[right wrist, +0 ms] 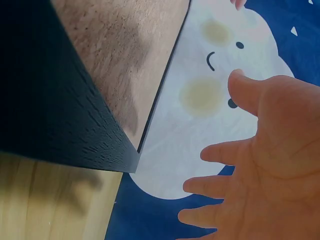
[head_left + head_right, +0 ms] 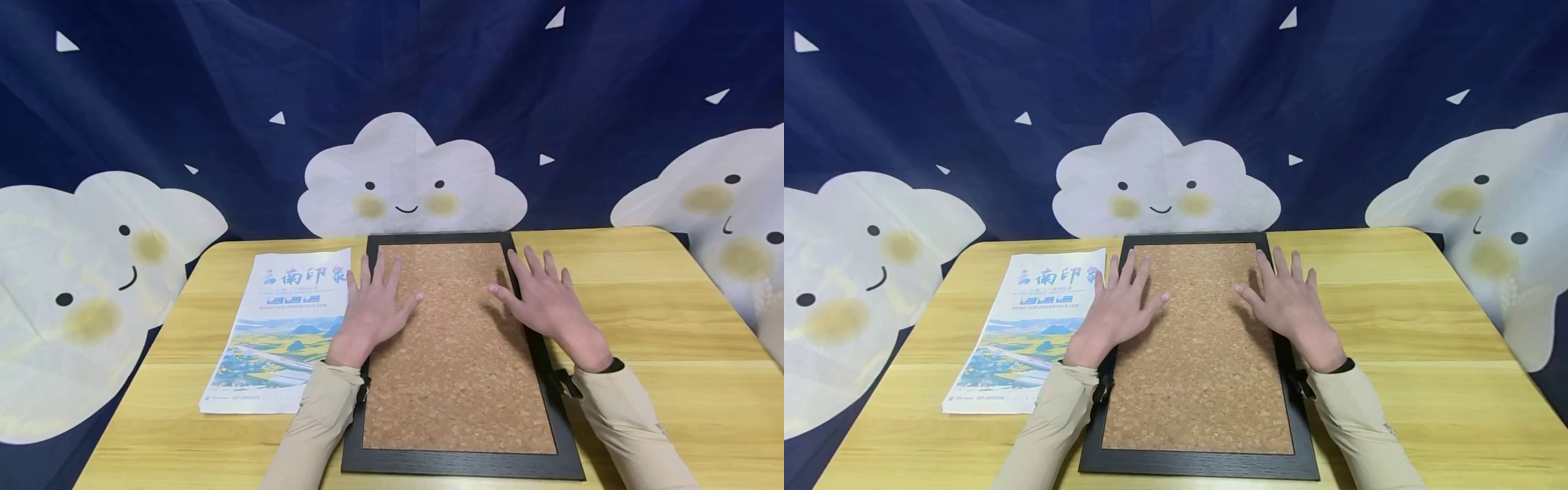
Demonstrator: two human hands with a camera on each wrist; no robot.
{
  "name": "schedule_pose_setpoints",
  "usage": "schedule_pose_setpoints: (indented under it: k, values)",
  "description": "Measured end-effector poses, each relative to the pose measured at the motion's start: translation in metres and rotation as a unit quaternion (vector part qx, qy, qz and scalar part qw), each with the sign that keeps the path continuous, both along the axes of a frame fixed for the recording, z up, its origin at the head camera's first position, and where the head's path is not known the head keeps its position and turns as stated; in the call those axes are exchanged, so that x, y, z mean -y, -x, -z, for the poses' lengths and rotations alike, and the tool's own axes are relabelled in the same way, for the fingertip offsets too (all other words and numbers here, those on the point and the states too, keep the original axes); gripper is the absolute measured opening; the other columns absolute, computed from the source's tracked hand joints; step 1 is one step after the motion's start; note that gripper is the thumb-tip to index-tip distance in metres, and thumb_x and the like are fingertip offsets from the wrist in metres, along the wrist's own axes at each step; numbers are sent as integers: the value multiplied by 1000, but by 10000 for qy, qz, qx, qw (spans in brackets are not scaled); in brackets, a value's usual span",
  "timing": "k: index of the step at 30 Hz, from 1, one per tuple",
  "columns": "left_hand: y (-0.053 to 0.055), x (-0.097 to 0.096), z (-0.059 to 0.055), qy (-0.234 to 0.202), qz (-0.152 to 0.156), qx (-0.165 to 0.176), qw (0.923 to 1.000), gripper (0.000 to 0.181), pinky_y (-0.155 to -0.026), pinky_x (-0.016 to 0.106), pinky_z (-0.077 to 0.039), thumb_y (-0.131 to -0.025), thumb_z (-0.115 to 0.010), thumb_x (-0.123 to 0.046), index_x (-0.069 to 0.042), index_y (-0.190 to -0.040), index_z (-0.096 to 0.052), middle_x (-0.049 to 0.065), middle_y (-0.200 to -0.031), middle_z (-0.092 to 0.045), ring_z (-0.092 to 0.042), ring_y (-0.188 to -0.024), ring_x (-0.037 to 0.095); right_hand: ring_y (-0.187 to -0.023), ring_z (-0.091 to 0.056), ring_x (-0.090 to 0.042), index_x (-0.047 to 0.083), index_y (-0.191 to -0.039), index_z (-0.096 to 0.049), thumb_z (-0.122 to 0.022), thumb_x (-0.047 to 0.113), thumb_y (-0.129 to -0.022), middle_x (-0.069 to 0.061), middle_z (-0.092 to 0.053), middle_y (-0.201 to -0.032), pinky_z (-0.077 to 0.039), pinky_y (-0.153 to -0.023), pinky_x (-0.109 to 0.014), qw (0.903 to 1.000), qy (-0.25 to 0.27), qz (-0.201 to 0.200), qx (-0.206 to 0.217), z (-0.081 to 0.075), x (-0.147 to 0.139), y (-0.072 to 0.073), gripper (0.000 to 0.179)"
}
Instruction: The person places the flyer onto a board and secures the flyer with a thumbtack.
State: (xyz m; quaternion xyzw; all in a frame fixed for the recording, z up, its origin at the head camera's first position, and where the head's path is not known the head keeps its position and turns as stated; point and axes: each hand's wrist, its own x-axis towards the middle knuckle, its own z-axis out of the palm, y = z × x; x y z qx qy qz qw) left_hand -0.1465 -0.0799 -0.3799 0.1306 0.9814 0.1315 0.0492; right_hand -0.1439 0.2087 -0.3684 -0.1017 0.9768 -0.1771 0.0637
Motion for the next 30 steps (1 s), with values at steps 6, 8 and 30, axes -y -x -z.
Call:
schedule_pose_setpoints:
  k: [6,8,30]
  values:
    - [0,1,0,-123,-12,-2,9999,77,-120,69,-5,-107,-42,-56,-10,-166,-22,19,-172,-5,1,-157,45,-148,-6,-63,-4,-163,-18,-45,56,-107,-38,-11,-164,-18,-111,-78,9998,25,-95,167,0,-2,1,86]
    - [0,3,2,-139,-42,-3,9999,76,-120,69,-7,-108,-42,-55,-11,-166,-23,20,-172,-7,0,-157,46,-147,-10,-64,-5,-162,-19,-46,55,-107,-39,-12,-163,-21,-111,-77,9995,80,-186,261,1,-5,2,86]
    - [-27,111,-3,-304,-260,-10,9992,57,-116,59,-33,-106,-56,-13,3,-158,-37,30,-157,-40,-38,-145,47,-146,-20,-60,-19,-154,-24,-70,39,-100,-41,-14,-162,-27,-113,-70,9800,923,-1374,1100,19,-32,13,92]
